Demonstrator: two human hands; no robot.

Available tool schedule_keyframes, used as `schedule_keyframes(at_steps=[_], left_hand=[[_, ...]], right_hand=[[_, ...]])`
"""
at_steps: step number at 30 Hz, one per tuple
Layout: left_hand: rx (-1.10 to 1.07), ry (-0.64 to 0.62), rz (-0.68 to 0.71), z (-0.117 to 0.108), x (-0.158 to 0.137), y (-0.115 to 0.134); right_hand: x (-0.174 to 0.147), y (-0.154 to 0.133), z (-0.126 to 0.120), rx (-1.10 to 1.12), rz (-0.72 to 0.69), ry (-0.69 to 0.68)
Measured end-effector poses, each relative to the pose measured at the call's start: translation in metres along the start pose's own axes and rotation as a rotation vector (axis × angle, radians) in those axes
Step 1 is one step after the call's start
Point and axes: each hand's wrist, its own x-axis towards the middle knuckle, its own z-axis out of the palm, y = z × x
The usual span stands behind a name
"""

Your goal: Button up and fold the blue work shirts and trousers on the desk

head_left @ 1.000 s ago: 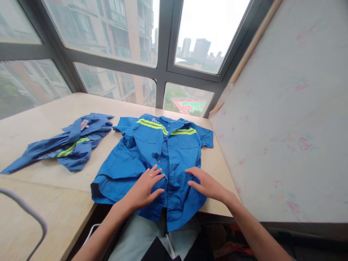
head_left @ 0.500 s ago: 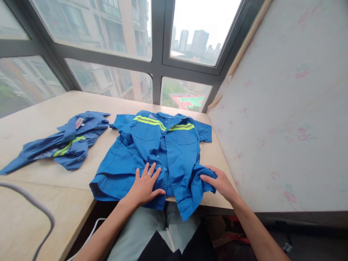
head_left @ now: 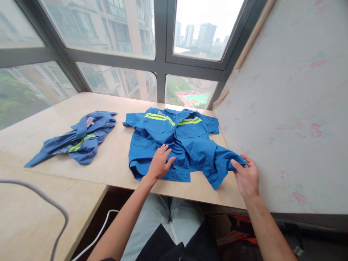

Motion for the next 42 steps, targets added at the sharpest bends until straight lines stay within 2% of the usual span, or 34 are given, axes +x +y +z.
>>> schedule_keyframes(at_steps=[3, 4, 6, 7, 9, 11, 13, 15, 17, 18, 20, 22, 23, 25, 28, 30, 33, 35, 38, 42], left_hand=[[0.07, 0.212, -0.167, -0.036, -0.034, -0.015], [0.118, 0.232, -0.234, -0.047, -0.046, -0.025], [0.211, 0.18, -0.335, -0.067, -0.066, -0.046], [0.214, 0.104, -0.374, -0.075, -0.074, -0.055], [0.172, -0.021, -0.451, -0.085, -0.083, -0.068], [0.093, -0.038, -0.525, -0.092, -0.085, -0.071], [-0.049, 0.11, -0.639, -0.097, -0.083, -0.067], [-0.32, 0.401, -0.822, -0.101, -0.082, -0.061], [-0.679, 0.695, -1.033, -0.102, -0.087, -0.056], [-0.847, 0.792, -1.12, -0.101, -0.092, -0.054], [-1.063, 0.846, -1.229, -0.098, -0.106, -0.048], [-1.063, 0.771, -1.26, -0.093, -0.123, -0.042], [-0.973, 0.705, -1.255, -0.091, -0.131, -0.039], [-0.658, 0.558, -1.19, -0.089, -0.143, -0.032], [-0.176, 0.426, -0.924, -0.092, -0.148, -0.027], [-0.061, 0.411, -0.751, -0.095, -0.142, -0.029], [-0.013, 0.425, -0.598, -0.098, -0.118, -0.039], [0.042, 0.391, -0.54, -0.097, -0.094, -0.051], [0.147, 0.216, -0.577, -0.091, -0.048, -0.077], [0.266, -0.037, -0.631, -0.083, 0.011, -0.112]], right_hand=[[-0.02, 0.015, -0.019, -0.063, 0.087, -0.179], [-0.025, 0.021, -0.023, -0.099, 0.108, -0.24], [-0.031, 0.033, -0.028, -0.186, 0.145, -0.334], [-0.032, 0.038, -0.029, -0.242, 0.156, -0.354], [-0.029, 0.048, -0.03, -0.385, 0.148, -0.344], [-0.022, 0.056, -0.031, -0.519, 0.098, -0.283], [-0.015, 0.061, -0.029, -0.555, 0.061, -0.199], [-0.01, 0.064, -0.027, -0.477, 0.089, -0.13], [-0.01, 0.065, -0.024, -0.347, 0.151, -0.074], [-0.011, 0.066, -0.023, -0.288, 0.176, -0.047], [-0.016, 0.066, -0.022, -0.211, 0.208, 0.022], [-0.023, 0.067, -0.021, -0.216, 0.206, 0.112], [-0.027, 0.067, -0.021, -0.247, 0.188, 0.145], [-0.036, 0.065, -0.02, -0.326, 0.141, 0.159], [-0.048, 0.055, -0.02, -0.452, 0.116, 0.056], [-0.054, 0.044, -0.019, -0.555, 0.114, 0.001], [-0.061, 0.027, -0.018, -0.751, 0.035, -0.019], [-0.065, 0.02, -0.017, -0.879, -0.038, -0.046], [-0.071, 0.022, -0.019, -1.016, -0.147, -0.142], [-0.076, 0.037, -0.026, -0.958, -0.183, -0.319]])
